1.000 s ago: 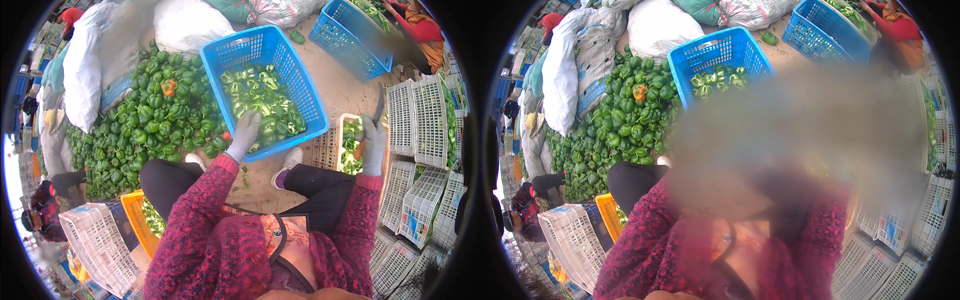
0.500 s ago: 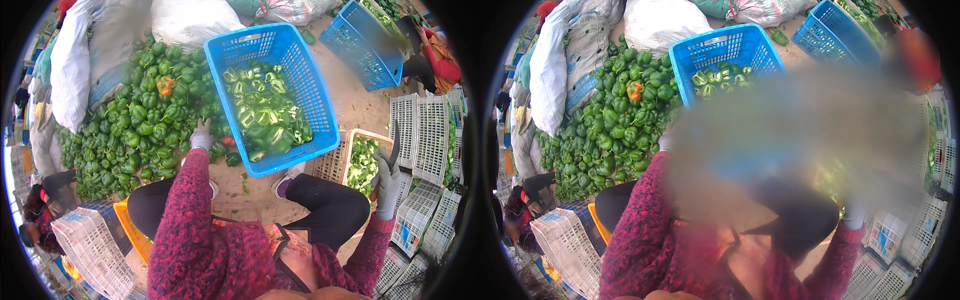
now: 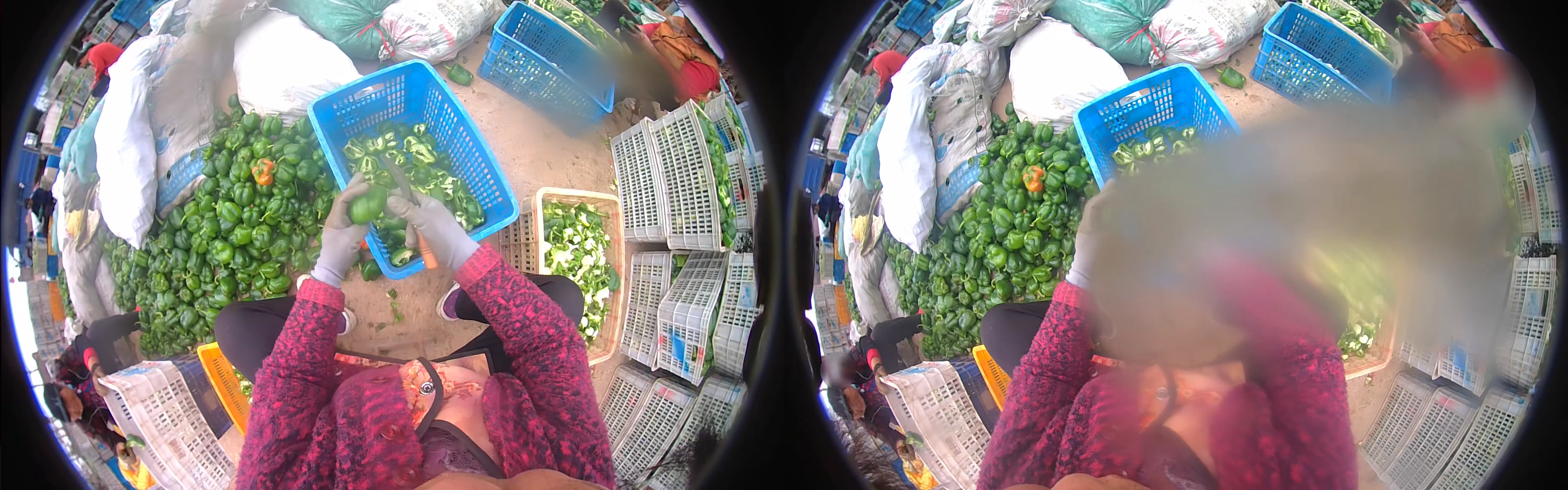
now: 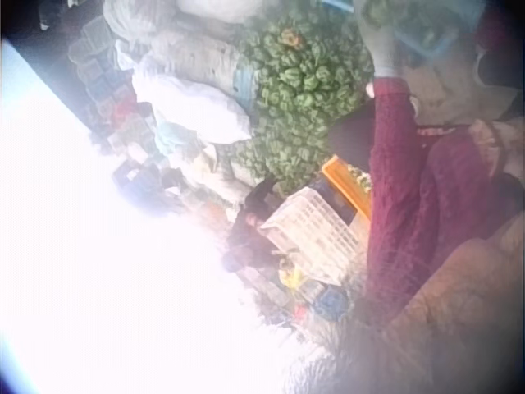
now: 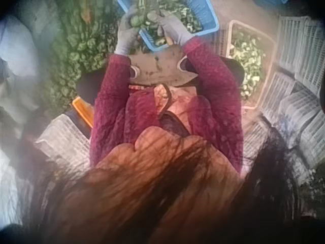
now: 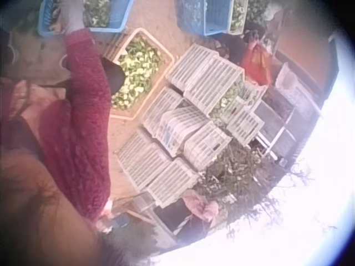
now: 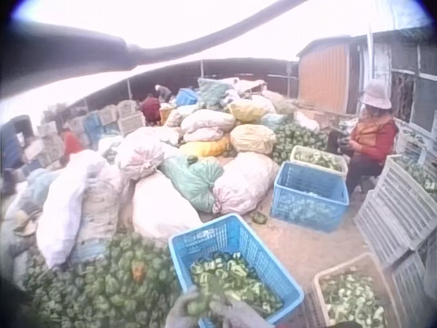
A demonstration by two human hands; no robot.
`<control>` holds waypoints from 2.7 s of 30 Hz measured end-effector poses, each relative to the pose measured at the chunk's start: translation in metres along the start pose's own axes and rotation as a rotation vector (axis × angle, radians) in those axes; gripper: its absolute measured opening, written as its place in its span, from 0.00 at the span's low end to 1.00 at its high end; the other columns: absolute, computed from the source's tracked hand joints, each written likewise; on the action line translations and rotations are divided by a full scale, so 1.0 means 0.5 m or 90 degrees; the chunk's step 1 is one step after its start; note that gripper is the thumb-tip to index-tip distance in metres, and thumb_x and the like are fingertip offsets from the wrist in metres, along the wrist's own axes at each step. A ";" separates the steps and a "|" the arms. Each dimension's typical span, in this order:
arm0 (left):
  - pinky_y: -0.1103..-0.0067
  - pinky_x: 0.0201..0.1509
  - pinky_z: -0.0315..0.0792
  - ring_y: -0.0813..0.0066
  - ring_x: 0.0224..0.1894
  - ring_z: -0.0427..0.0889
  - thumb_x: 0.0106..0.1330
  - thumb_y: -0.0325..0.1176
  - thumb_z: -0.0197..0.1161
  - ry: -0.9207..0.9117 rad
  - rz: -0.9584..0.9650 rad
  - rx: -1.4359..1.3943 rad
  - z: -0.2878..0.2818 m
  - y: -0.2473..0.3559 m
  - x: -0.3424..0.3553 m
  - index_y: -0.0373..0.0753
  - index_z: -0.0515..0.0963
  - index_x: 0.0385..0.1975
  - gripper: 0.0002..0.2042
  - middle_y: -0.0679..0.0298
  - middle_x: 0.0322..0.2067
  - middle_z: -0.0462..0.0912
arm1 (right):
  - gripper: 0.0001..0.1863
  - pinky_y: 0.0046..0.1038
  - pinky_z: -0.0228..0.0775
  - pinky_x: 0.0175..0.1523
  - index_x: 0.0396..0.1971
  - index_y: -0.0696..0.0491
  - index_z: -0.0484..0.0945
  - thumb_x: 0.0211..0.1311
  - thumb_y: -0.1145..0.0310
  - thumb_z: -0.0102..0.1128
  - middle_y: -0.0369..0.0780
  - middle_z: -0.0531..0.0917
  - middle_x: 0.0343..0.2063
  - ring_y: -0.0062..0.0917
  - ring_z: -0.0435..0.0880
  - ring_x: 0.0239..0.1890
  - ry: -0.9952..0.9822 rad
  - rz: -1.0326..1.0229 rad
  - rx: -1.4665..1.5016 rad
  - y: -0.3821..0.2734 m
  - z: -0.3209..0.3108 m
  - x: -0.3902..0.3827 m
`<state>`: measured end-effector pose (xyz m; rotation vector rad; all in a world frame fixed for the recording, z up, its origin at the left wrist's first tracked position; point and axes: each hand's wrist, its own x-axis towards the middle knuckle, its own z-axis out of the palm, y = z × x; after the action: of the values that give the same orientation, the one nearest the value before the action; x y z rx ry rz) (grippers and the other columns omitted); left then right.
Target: The person sits on the ground and repeatedly picks green peppers from a large pile, cuts them into pieces using a knife, and places the pieces into a blue basket. The person briefly moves a large sack to access more peppers and continues cutting.
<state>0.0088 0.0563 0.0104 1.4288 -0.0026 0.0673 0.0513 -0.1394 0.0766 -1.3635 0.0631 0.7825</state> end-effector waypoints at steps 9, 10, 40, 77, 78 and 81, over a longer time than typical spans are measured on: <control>0.69 0.64 0.75 0.69 0.62 0.75 0.83 0.46 0.43 -0.146 -0.243 -0.518 0.168 0.140 -0.082 0.39 0.61 0.71 0.24 0.59 0.63 0.72 | 0.35 0.31 0.79 0.51 0.65 0.52 0.72 0.61 0.54 0.73 0.42 0.85 0.48 0.32 0.87 0.46 0.244 -0.473 -0.462 0.050 -0.038 -0.100; 0.71 0.55 0.80 0.72 0.55 0.80 0.81 0.63 0.37 -0.110 -0.310 -0.405 0.169 0.145 -0.082 0.40 0.65 0.67 0.32 0.62 0.56 0.76 | 0.35 0.33 0.77 0.54 0.65 0.52 0.73 0.62 0.54 0.73 0.43 0.85 0.49 0.34 0.86 0.51 0.215 -0.441 -0.454 0.053 -0.040 -0.100; 0.77 0.59 0.74 0.75 0.55 0.77 0.71 0.50 0.69 0.109 -0.070 -0.064 0.091 -0.016 -0.056 0.33 0.64 0.67 0.35 0.60 0.55 0.77 | 0.13 0.45 0.78 0.48 0.45 0.53 0.82 0.72 0.61 0.55 0.50 0.87 0.40 0.49 0.86 0.45 0.106 -0.177 -0.592 0.116 -0.016 -0.040; 0.71 0.29 0.74 0.69 0.28 0.81 0.61 0.44 0.68 0.074 -0.285 -0.195 0.011 -0.114 -0.101 0.32 0.74 0.46 0.23 0.58 0.33 0.83 | 0.38 0.29 0.73 0.55 0.69 0.59 0.68 0.64 0.58 0.73 0.41 0.82 0.47 0.26 0.80 0.50 0.056 -0.253 -0.558 0.179 0.014 0.049; 0.72 0.26 0.72 0.71 0.26 0.80 0.61 0.44 0.68 0.105 -0.273 -0.195 0.017 -0.109 -0.106 0.32 0.75 0.46 0.22 0.60 0.31 0.83 | 0.38 0.27 0.74 0.51 0.69 0.59 0.68 0.63 0.58 0.73 0.39 0.82 0.45 0.24 0.81 0.46 0.023 -0.232 -0.552 0.173 0.015 0.047; 0.75 0.25 0.73 0.72 0.25 0.80 0.63 0.43 0.67 0.131 -0.256 -0.173 0.017 -0.085 -0.116 0.33 0.74 0.52 0.24 0.59 0.33 0.82 | 0.30 0.19 0.65 0.28 0.62 0.58 0.72 0.65 0.60 0.71 0.33 0.81 0.35 0.13 0.75 0.25 -0.017 -0.148 -0.518 0.144 0.034 0.040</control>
<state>-0.0466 0.0390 -0.0330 1.1238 0.4290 -0.1152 0.0212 -0.1152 0.0103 -2.0769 -0.4755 0.6458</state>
